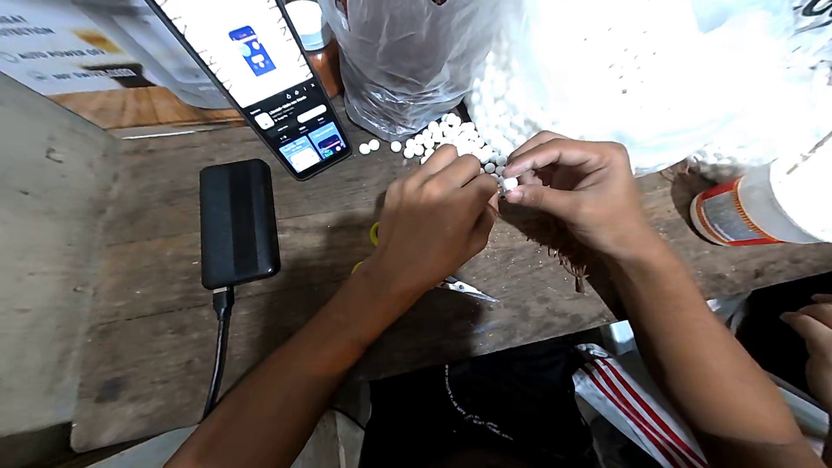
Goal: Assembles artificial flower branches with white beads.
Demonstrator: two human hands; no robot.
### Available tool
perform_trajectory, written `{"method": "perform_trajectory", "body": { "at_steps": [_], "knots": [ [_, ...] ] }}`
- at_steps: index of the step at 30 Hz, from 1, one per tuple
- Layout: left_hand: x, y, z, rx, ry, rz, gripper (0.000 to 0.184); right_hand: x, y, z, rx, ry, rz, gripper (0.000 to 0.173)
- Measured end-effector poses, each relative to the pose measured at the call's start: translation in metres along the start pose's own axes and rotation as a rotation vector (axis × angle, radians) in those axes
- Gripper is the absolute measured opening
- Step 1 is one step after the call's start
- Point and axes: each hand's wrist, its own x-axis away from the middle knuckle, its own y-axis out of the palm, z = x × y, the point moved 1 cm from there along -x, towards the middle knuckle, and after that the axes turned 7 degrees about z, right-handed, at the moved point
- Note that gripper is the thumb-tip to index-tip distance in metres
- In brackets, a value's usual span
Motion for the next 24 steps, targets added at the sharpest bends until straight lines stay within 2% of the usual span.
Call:
{"method": "perform_trajectory", "body": {
  "at_steps": [2,4,6,7,17,24],
  "knots": [
    [0.000,0.000,0.001,-0.009,0.007,-0.008,0.016,0.000,0.002,-0.021,0.060,0.115,0.006,0.015],
    [0.000,0.000,0.001,-0.019,0.012,-0.005,0.017,-0.010,0.008,-0.054,0.155,0.423,0.020,0.015],
    [0.001,0.001,0.001,-0.017,0.016,-0.003,0.018,-0.001,0.003,-0.008,0.027,0.052,0.036,0.014],
    [0.001,0.001,0.001,-0.019,0.017,-0.004,0.018,0.000,0.002,0.001,0.015,-0.011,0.027,0.014],
    [0.001,0.001,0.000,0.016,0.001,-0.025,0.017,0.001,0.004,-0.004,0.106,-0.036,0.016,0.011],
    [-0.002,-0.001,-0.007,0.421,-0.268,0.076,0.009,-0.001,-0.004,-0.003,0.033,-0.052,0.079,0.018]
  ]
}}
